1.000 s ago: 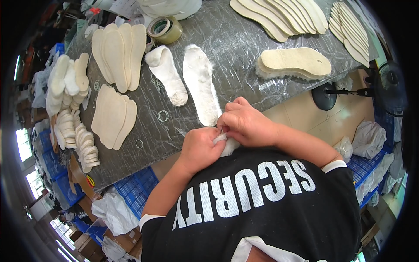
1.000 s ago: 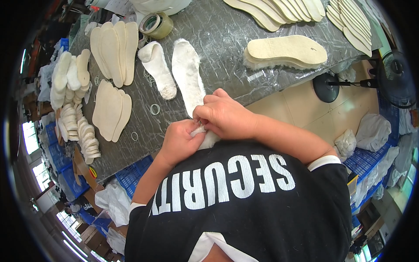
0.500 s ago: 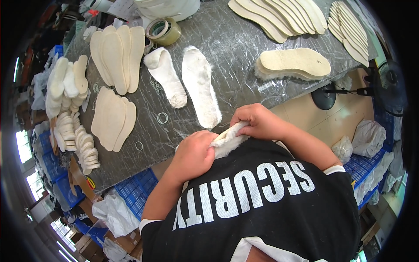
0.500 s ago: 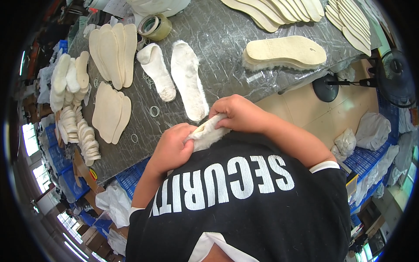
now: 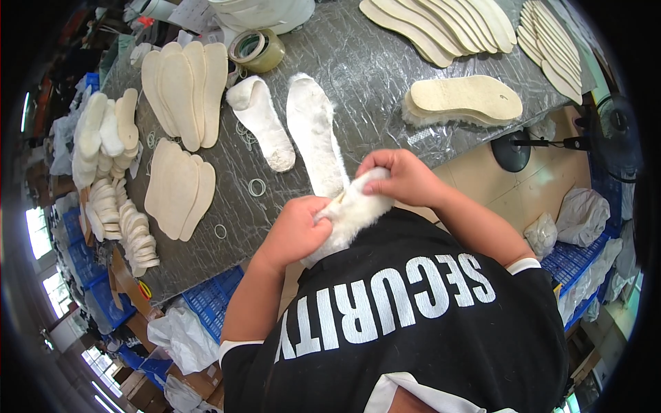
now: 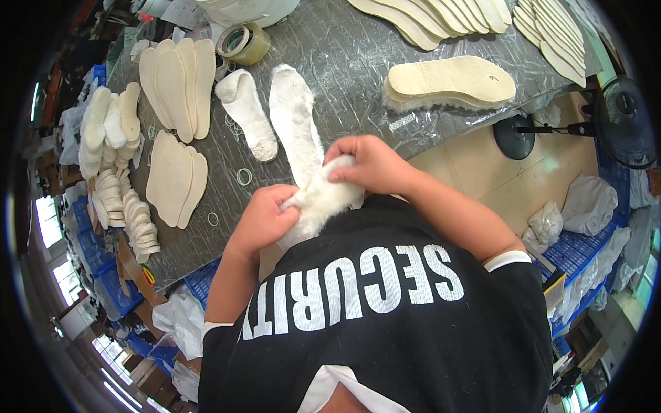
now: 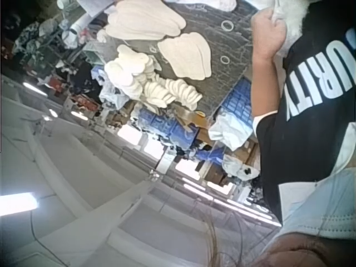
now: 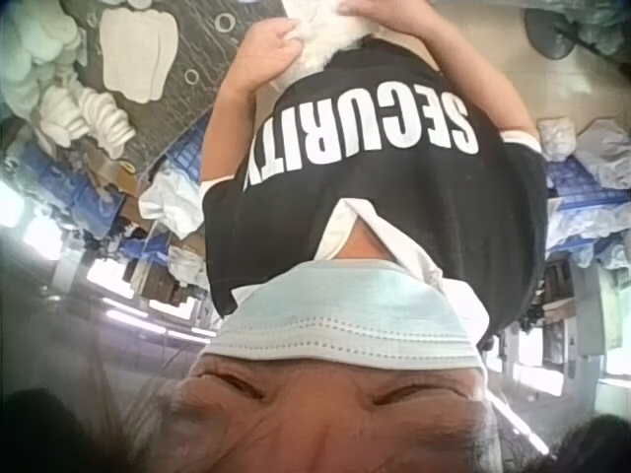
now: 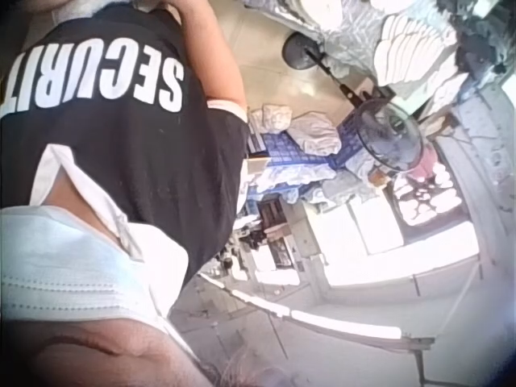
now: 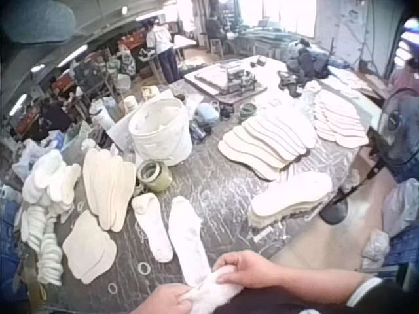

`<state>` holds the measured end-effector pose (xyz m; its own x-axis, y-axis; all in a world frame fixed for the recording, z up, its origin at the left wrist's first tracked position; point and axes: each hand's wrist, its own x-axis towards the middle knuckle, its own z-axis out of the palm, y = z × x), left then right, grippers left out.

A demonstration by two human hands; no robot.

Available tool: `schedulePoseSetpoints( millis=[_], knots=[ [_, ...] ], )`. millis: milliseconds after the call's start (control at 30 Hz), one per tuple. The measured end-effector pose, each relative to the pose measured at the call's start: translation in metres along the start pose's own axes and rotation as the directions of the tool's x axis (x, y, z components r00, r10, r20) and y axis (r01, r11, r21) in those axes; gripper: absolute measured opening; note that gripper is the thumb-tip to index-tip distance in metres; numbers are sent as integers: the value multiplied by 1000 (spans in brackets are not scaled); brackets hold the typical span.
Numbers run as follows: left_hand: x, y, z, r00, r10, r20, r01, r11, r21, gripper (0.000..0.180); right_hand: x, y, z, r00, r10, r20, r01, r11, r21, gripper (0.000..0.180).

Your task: The recorder trims excess fur and material from shoe insoles using scissors and stacks them on a table in a shoe manufacturing facility.

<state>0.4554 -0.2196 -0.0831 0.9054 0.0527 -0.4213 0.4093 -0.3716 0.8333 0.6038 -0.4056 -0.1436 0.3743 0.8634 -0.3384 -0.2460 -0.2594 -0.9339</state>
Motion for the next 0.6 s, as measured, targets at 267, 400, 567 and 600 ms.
schedulePoseSetpoints(
  millis=[267,400,567,600],
  knots=[
    [24,-5,10,947,-177,-269,-1,833,-553,20,15,0,40,994,57,-92,20,737,676,34],
    [26,-15,19,938,-172,-302,-36,817,-575,21,20,3,44,984,-16,-180,118,811,573,24],
    [24,-14,14,953,-212,-218,18,753,-658,22,16,-1,46,979,-13,-206,114,866,486,23],
    [23,-13,13,960,-198,-200,28,773,-634,21,15,-2,47,979,-40,-201,128,886,445,23]
  ],
)
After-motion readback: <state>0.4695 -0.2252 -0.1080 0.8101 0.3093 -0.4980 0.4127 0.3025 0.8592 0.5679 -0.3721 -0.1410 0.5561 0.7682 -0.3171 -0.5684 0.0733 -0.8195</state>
